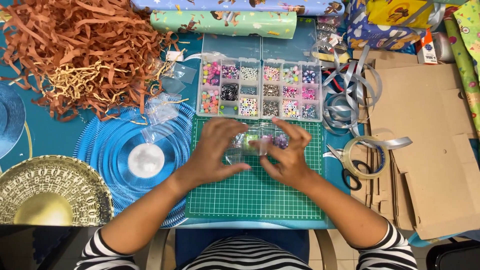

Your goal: Sorting and packaging small decorative beads from an organizer into small plastic bags.

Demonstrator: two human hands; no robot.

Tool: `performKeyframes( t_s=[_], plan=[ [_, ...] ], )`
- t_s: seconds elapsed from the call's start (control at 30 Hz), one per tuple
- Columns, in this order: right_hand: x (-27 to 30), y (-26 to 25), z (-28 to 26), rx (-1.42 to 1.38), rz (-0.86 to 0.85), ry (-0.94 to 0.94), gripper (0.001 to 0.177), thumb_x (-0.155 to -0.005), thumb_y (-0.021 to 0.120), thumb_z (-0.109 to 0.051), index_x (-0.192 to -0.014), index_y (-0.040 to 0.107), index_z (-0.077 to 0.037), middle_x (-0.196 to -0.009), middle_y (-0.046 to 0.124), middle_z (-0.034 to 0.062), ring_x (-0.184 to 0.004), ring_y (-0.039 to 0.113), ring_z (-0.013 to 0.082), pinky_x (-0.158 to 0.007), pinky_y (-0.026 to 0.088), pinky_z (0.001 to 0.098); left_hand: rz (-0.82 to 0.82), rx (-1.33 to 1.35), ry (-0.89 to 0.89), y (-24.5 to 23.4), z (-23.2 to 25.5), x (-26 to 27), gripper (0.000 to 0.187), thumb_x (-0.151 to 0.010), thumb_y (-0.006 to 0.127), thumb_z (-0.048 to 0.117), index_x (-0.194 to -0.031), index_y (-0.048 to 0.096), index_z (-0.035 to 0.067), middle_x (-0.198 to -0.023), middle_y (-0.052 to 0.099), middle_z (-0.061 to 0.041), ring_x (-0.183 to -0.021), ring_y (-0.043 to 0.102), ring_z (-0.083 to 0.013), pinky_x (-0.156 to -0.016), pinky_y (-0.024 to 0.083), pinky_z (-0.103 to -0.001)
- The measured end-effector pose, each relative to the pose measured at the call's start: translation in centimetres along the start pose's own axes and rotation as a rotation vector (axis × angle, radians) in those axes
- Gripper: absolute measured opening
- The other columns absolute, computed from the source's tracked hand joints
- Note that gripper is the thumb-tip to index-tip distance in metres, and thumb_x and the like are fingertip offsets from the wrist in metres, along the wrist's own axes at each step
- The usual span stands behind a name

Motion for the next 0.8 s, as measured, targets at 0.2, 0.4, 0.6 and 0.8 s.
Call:
performKeyframes(
  t_s=[0.2,0.4,0.6,0.8],
  plan=[
    [0.6,0.3,-1.1,0.025,0.002,-0.072,0.003,-0.092,0.081,-0.031,-0.093,0.082,-0.033,-0.157,0.052,0.0020,-0.134,0.039,0.0300,-0.112,0.039,0.0476,-0.122,-0.156,0.034,1.3,0.6,0.3,0.042,-0.100,0.079,0.040,-0.130,0.072,0.012,-0.115,0.074,-0.005,-0.129,0.060,-0.0301,-0.120,0.036,-0.060],
    [1.0,0.3,-1.1,0.065,-0.042,-0.118,0.003,-0.089,0.085,-0.030,-0.088,0.082,-0.032,-0.158,0.054,-0.0019,-0.133,0.039,0.0283,-0.109,0.042,0.0474,-0.194,-0.127,0.013,1.0,1.2,-0.2,0.042,-0.098,0.081,0.037,-0.131,0.073,0.011,-0.116,0.076,-0.008,-0.127,0.061,-0.0313,-0.121,0.033,-0.066],
    [-1.1,-0.2,-2.9,-0.004,-0.145,-0.152,0.022,-0.097,0.074,-0.017,-0.077,0.071,-0.023,-0.160,0.057,-0.0001,-0.135,0.046,0.0271,-0.108,0.043,0.0447,-0.216,-0.154,0.097,1.6,1.7,-0.1,0.042,-0.099,0.079,0.041,-0.129,0.071,0.012,-0.114,0.074,-0.006,-0.123,0.063,-0.0284,-0.120,0.036,-0.064],
    [-1.0,0.0,-3.0,-0.016,-0.151,-0.165,0.017,-0.096,0.075,-0.016,-0.080,0.071,-0.020,-0.159,0.060,0.0012,-0.134,0.050,0.0275,-0.108,0.046,0.0455,-0.221,-0.039,0.112,1.2,1.5,0.0,0.036,-0.100,0.079,0.022,-0.129,0.069,0.003,-0.113,0.073,-0.014,-0.115,0.071,-0.0351,-0.110,0.052,-0.056]
  ],
)
Point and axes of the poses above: each hand's wrist, its own x-axis away from the middle knuckle, its own y-axis out of the palm, z = x × y, the point moved 3 cm from there along -x, towards the middle knuckle
